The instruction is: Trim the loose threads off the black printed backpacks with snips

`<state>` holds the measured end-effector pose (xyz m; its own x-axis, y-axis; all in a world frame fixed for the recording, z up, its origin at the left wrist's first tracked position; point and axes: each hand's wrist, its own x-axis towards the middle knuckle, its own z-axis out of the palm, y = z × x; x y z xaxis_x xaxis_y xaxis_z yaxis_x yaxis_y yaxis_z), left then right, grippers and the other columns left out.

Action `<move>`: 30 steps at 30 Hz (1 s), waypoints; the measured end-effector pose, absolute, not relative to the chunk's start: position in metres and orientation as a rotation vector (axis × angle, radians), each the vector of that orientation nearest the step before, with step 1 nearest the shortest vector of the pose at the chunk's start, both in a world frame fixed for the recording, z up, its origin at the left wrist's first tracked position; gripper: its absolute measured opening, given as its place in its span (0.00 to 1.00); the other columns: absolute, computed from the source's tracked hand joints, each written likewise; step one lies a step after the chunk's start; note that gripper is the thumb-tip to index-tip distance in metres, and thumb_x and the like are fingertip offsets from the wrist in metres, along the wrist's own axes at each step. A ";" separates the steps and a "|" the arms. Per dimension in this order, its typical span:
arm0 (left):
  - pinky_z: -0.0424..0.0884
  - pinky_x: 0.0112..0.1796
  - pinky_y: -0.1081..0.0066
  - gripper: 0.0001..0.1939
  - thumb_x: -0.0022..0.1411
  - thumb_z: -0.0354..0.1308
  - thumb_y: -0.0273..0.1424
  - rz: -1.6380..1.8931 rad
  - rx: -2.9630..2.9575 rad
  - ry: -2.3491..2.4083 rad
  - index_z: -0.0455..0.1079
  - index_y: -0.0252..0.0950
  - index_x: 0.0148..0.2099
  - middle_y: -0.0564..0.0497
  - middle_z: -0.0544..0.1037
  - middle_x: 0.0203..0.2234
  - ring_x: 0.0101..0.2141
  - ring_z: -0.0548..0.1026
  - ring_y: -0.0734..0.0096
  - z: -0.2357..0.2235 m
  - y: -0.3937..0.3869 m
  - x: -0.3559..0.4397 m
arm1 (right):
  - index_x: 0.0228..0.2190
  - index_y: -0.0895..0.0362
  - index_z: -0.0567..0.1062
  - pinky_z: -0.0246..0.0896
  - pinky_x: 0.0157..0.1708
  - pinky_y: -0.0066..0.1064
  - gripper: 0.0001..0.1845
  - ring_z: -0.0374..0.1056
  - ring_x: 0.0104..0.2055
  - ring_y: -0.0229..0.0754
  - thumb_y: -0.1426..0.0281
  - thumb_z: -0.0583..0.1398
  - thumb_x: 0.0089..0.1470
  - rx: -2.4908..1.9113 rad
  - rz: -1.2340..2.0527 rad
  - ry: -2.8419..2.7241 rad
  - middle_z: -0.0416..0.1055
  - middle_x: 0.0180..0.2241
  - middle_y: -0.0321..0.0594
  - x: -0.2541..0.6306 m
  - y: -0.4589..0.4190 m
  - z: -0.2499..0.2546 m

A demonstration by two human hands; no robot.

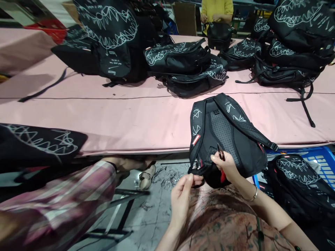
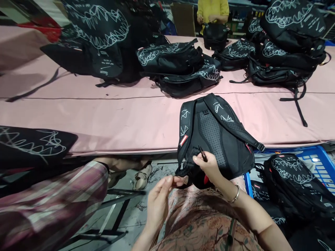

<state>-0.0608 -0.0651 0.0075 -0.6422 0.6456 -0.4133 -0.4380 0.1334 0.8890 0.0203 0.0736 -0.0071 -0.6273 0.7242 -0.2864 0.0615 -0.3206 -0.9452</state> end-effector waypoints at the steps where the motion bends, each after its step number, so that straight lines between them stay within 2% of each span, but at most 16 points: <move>1: 0.67 0.40 0.74 0.15 0.54 0.60 0.40 1.679 0.298 1.709 0.73 0.33 0.36 0.47 0.76 0.32 0.34 0.72 0.67 0.008 -0.066 -0.062 | 0.19 0.56 0.59 0.37 0.15 0.24 0.19 0.42 0.15 0.30 0.57 0.62 0.41 -1.009 2.086 -1.425 0.48 0.13 0.25 0.020 0.074 -0.006; 3: 0.64 0.45 0.73 0.15 0.51 0.63 0.37 1.654 0.440 1.829 0.73 0.36 0.40 0.48 0.75 0.37 0.40 0.71 0.66 0.008 -0.066 -0.065 | 0.19 0.56 0.59 0.35 0.15 0.24 0.20 0.42 0.15 0.29 0.57 0.63 0.39 -0.987 2.199 -1.396 0.49 0.13 0.25 0.021 0.072 -0.004; 5: 0.63 0.47 0.71 0.14 0.50 0.63 0.36 1.582 0.506 1.824 0.74 0.36 0.39 0.47 0.75 0.38 0.42 0.70 0.62 0.007 -0.063 -0.066 | 0.20 0.56 0.60 0.37 0.15 0.24 0.20 0.43 0.16 0.29 0.56 0.63 0.40 -0.968 2.233 -1.418 0.51 0.14 0.26 0.021 0.069 -0.003; 7: 0.65 0.45 0.70 0.12 0.50 0.63 0.38 1.535 0.464 1.783 0.75 0.35 0.35 0.46 0.76 0.36 0.40 0.71 0.61 0.004 -0.061 -0.064 | 0.20 0.56 0.60 0.40 0.16 0.24 0.20 0.45 0.16 0.30 0.56 0.62 0.42 -0.945 2.212 -1.486 0.53 0.15 0.27 0.020 0.066 -0.003; 9: 0.67 0.41 0.70 0.15 0.49 0.64 0.39 1.562 0.299 1.710 0.75 0.33 0.35 0.47 0.77 0.34 0.37 0.72 0.62 0.001 -0.059 -0.061 | 0.22 0.56 0.61 0.45 0.17 0.24 0.18 0.50 0.18 0.31 0.57 0.60 0.45 -0.896 2.113 -1.594 0.55 0.17 0.28 0.021 0.064 -0.003; 12: 0.69 0.37 0.71 0.19 0.44 0.68 0.38 1.646 0.065 1.578 0.75 0.32 0.37 0.47 0.77 0.31 0.34 0.73 0.64 -0.002 -0.057 -0.057 | 0.34 0.56 0.64 0.54 0.24 0.26 0.13 0.59 0.24 0.35 0.60 0.56 0.51 -0.777 1.903 -1.738 0.62 0.22 0.31 0.028 0.064 -0.003; 14: 0.69 0.38 0.70 0.20 0.43 0.68 0.38 1.685 -0.018 1.504 0.74 0.31 0.38 0.48 0.78 0.31 0.35 0.74 0.63 -0.001 -0.056 -0.057 | 0.40 0.56 0.63 0.57 0.29 0.28 0.13 0.62 0.29 0.37 0.62 0.54 0.55 -0.735 1.681 -1.861 0.66 0.28 0.35 0.036 0.064 -0.004; 19: 0.68 0.44 0.66 0.22 0.43 0.68 0.37 1.733 -0.051 1.460 0.74 0.32 0.41 0.46 0.77 0.36 0.41 0.73 0.59 0.003 -0.057 -0.058 | 0.38 0.58 0.68 0.55 0.31 0.32 0.11 0.62 0.33 0.43 0.65 0.50 0.59 -0.578 1.003 -2.256 0.68 0.32 0.43 0.051 0.066 -0.010; 23: 0.65 0.48 0.67 0.20 0.47 0.66 0.37 1.719 0.039 1.512 0.74 0.33 0.42 0.46 0.75 0.42 0.46 0.70 0.58 -0.001 -0.060 -0.057 | 0.39 0.58 0.68 0.55 0.30 0.32 0.13 0.62 0.32 0.43 0.65 0.49 0.60 -0.499 0.911 -2.342 0.68 0.31 0.44 0.051 0.066 -0.012; 27: 0.67 0.44 0.67 0.18 0.50 0.63 0.38 1.678 0.146 1.656 0.74 0.34 0.42 0.46 0.76 0.41 0.44 0.71 0.57 -0.005 -0.062 -0.053 | 0.39 0.58 0.68 0.54 0.28 0.31 0.13 0.62 0.31 0.42 0.65 0.48 0.61 -0.488 0.854 -2.394 0.67 0.30 0.43 0.048 0.064 -0.007; 30: 0.65 0.46 0.68 0.14 0.52 0.61 0.37 1.660 0.268 1.800 0.75 0.35 0.40 0.47 0.76 0.39 0.43 0.71 0.59 -0.003 -0.063 -0.051 | 0.38 0.58 0.69 0.54 0.29 0.31 0.13 0.62 0.31 0.43 0.66 0.47 0.61 -0.484 0.836 -2.406 0.68 0.29 0.43 0.047 0.064 -0.006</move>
